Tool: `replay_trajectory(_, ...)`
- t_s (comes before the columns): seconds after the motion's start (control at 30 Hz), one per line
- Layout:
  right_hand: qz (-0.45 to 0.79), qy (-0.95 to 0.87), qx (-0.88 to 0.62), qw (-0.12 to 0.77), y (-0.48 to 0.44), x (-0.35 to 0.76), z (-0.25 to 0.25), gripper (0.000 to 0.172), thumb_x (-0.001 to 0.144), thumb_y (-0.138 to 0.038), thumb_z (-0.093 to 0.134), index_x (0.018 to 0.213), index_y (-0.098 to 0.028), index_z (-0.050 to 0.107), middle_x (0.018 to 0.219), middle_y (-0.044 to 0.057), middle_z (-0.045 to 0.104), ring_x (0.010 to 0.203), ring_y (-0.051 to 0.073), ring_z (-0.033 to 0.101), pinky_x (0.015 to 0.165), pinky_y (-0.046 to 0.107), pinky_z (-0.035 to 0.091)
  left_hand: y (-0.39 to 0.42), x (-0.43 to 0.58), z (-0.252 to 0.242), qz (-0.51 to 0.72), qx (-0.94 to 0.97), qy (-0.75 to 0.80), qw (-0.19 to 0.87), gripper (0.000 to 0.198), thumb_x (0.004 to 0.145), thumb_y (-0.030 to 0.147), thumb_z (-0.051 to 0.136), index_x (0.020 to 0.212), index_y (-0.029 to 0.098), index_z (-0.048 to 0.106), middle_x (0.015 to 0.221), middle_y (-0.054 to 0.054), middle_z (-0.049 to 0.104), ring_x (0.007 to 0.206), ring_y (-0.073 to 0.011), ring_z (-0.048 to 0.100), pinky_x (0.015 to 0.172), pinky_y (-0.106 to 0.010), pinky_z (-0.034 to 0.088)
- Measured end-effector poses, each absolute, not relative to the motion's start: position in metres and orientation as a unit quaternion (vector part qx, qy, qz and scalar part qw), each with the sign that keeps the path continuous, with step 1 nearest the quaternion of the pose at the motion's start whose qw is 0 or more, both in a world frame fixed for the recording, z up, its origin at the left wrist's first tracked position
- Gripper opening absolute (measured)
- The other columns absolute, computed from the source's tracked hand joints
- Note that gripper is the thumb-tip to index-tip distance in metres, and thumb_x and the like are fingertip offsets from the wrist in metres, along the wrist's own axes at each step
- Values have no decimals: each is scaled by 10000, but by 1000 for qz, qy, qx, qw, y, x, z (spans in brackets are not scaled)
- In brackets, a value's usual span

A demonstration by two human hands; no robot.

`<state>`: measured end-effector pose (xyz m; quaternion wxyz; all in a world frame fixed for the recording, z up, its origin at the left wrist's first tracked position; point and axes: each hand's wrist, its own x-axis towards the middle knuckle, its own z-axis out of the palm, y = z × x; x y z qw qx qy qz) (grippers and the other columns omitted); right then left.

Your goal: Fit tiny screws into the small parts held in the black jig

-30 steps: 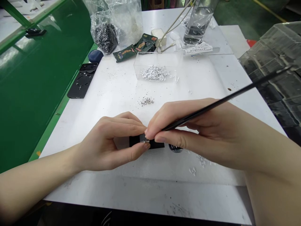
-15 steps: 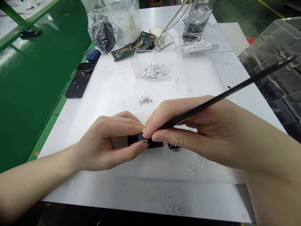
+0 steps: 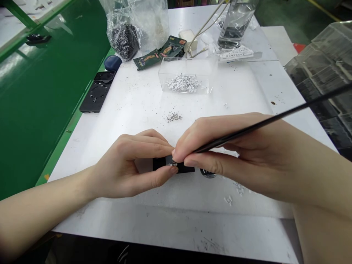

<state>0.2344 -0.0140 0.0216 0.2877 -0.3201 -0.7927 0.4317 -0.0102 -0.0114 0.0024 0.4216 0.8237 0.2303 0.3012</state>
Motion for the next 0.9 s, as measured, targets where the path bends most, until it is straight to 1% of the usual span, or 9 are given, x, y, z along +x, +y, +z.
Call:
replay_trajectory(0.23,442,-792,-313,283,-13,232,22,238,854,-161,689,1026,-316,742,1042,3,750,971,216,709,774,312,609,-11,-9,3,305,822,231,422,127,882,114,659,806,26,712,779,-135,755,727,-175,707,804,-321,527)
replay_trajectory(0.4,435,-788,-320,295,-12,229,22,233,863,-172,689,1037,-318,742,1038,3,753,974,220,714,785,324,606,-11,-9,4,302,824,230,421,134,880,107,660,787,23,708,778,-145,754,713,-174,702,792,-324,524)
replay_trajectory(0.67,437,-795,-309,284,-13,233,20,236,878,-181,672,1051,-331,731,1066,-17,744,989,198,708,796,300,608,-11,-9,4,300,825,230,421,122,887,124,658,848,24,717,769,-133,751,720,-175,706,801,-324,528)
replay_trajectory(0.9,426,-780,-343,305,-15,229,24,183,865,-190,698,987,-313,755,993,9,752,952,233,713,785,355,604,-11,-10,2,302,826,230,417,124,890,132,658,831,41,719,805,-125,762,725,-165,703,793,-308,531)
